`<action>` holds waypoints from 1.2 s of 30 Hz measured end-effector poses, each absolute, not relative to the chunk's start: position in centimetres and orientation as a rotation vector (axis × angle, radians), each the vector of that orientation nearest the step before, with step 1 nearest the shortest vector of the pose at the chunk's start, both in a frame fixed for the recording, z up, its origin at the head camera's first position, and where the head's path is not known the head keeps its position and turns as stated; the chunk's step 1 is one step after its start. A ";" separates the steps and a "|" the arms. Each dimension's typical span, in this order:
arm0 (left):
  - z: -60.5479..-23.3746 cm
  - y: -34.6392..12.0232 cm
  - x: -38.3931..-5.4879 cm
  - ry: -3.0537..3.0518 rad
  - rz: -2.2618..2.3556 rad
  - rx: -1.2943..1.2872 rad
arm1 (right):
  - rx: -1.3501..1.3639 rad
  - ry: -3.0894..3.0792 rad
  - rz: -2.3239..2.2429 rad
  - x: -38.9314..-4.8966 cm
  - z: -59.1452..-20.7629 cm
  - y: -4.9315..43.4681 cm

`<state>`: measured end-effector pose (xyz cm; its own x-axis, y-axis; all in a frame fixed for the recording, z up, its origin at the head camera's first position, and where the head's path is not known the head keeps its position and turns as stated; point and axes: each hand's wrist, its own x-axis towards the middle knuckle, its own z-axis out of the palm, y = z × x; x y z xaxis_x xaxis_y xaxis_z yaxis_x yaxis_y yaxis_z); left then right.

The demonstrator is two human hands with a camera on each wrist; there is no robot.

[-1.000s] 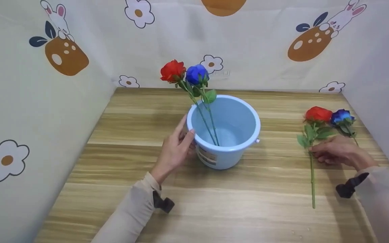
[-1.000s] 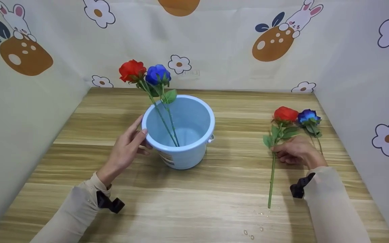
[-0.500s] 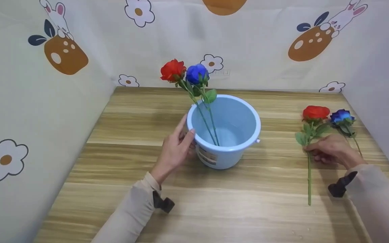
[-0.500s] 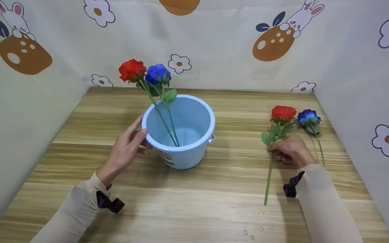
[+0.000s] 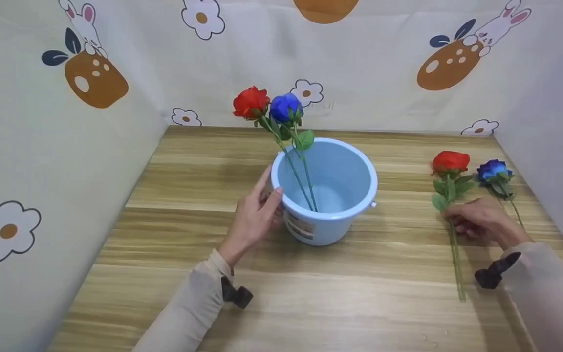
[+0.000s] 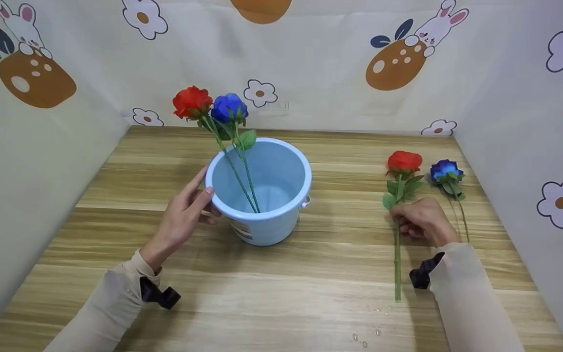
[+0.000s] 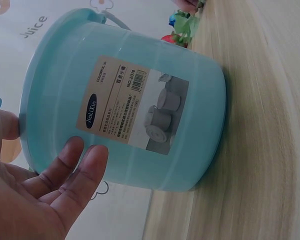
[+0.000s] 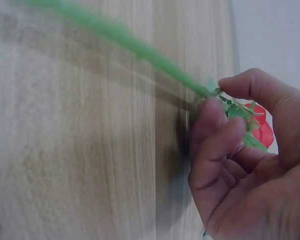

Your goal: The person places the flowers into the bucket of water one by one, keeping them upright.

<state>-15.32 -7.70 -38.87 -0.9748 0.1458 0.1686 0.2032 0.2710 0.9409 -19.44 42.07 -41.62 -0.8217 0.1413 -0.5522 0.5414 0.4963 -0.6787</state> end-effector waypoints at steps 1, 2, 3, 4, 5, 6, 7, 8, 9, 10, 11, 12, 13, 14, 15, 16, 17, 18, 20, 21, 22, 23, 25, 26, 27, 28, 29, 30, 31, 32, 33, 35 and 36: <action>-38.9 -7.7 -15.3 -2.464 -1.835 -0.340 | 0.563 2.306 -1.290 -19.4 -41.6 42.2; -38.9 -7.7 -15.3 -2.462 -1.829 -0.345 | 0.561 2.289 -1.318 -19.3 -41.6 42.2; -38.9 -7.7 -15.3 -2.459 -1.827 -0.346 | 0.563 2.271 -1.346 -19.3 -41.6 42.2; -38.9 -7.8 -15.3 -2.458 -1.826 -0.347 | 0.566 2.256 -1.371 -19.3 -41.6 42.3; -38.9 -7.8 -15.3 -2.454 -1.830 -0.345 | 0.569 2.239 -1.399 -19.3 -41.6 42.2; -38.9 -7.8 -15.3 -2.451 -1.836 -0.345 | 0.573 2.222 -1.425 -19.3 -41.6 42.2; -38.9 -7.8 -15.3 -2.448 -1.836 -0.346 | 0.578 2.210 -1.448 -19.3 -41.6 42.2; -39.0 -7.9 -15.3 -2.446 -1.837 -0.348 | 0.581 2.195 -1.473 -19.3 -41.6 42.1; -39.0 -7.9 -15.3 -2.443 -1.845 -0.346 | 0.583 2.186 -1.490 -19.3 -41.6 42.1; -39.0 -7.9 -15.3 -2.440 -1.854 -0.345 | 0.586 2.171 -1.511 -19.3 -41.6 42.0; -39.0 -7.9 -15.3 -2.435 -1.867 -0.344 | 0.586 2.151 -1.535 -19.4 -41.6 41.9; -39.0 -7.9 -15.3 -2.431 -1.874 -0.348 | 0.585 2.129 -1.558 -19.4 -41.6 41.9; -39.0 -7.9 -15.3 -2.428 -1.879 -0.348 | 0.577 2.104 -1.580 -19.5 -41.6 41.8; -39.0 -7.9 -15.3 -2.427 -1.883 -0.347 | 0.569 2.078 -1.603 -19.5 -41.6 41.8; -39.0 -7.9 -15.2 -2.424 -1.891 -0.344 | 0.563 2.049 -1.629 -19.6 -41.5 41.8; -39.0 -7.9 -15.2 -2.423 -1.894 -0.341 | 0.559 2.022 -1.652 -19.6 -41.5 41.7; -39.0 -7.9 -15.2 -2.423 -1.897 -0.338 | 0.554 1.997 -1.677 -19.6 -41.5 41.7; -38.9 -7.8 -15.2 -2.426 -1.894 -0.335 | 0.550 1.975 -1.702 -19.6 -41.4 41.6; -38.9 -7.8 -15.2 -2.431 -1.891 -0.329 | 0.553 1.935 -1.747 -19.6 -41.4 41.6; -38.8 -7.8 -15.2 -2.434 -1.889 -0.326 | 0.552 1.914 -1.767 -19.6 -41.4 41.5; -38.8 -7.8 -15.2 -2.437 -1.887 -0.322 | 0.547 1.897 -1.778 -19.5 -41.3 41.5; -38.8 -7.8 -15.2 -2.442 -1.886 -0.318 | 0.545 1.878 -1.793 -19.5 -41.3 41.5; -38.7 -7.8 -15.2 -2.450 -1.886 -0.310 | 0.535 1.836 -1.823 -19.5 -41.3 41.5; -38.7 -7.7 -15.2 -2.451 -1.888 -0.307 | 0.523 1.815 -1.838 -19.5 -41.3 41.5; -38.7 -7.7 -15.2 -2.451 -1.888 -0.305 | 0.513 1.791 -1.858 -19.5 -41.3 41.5; -38.7 -7.7 -15.2 -2.452 -1.890 -0.304 | 0.509 1.770 -1.879 -19.5 -41.4 41.5; -38.7 -7.7 -15.2 -2.453 -1.891 -0.306 | 0.502 1.744 -1.906 -19.4 -41.4 41.5; -38.8 -7.7 -15.2 -2.452 -1.892 -0.308 | 0.491 1.722 -1.932 -19.4 -41.5 41.5; -38.8 -7.7 -15.3 -2.452 -1.887 -0.311 | 0.479 1.701 -1.955 -19.4 -41.6 41.5; -38.8 -7.7 -15.3 -2.450 -1.886 -0.317 | 0.465 1.685 -1.977 -19.4 -41.7 41.5; -38.8 -7.7 -15.3 -2.451 -1.883 -0.323 | 0.451 1.670 -1.999 -19.4 -41.8 41.5; -38.9 -7.8 -15.2 -2.450 -1.881 -0.331 | 0.430 1.643 -2.046 -19.5 -42.0 41.4; -38.9 -7.8 -15.2 -2.450 -1.876 -0.335 | 0.424 1.633 -2.063 -19.5 -42.1 41.3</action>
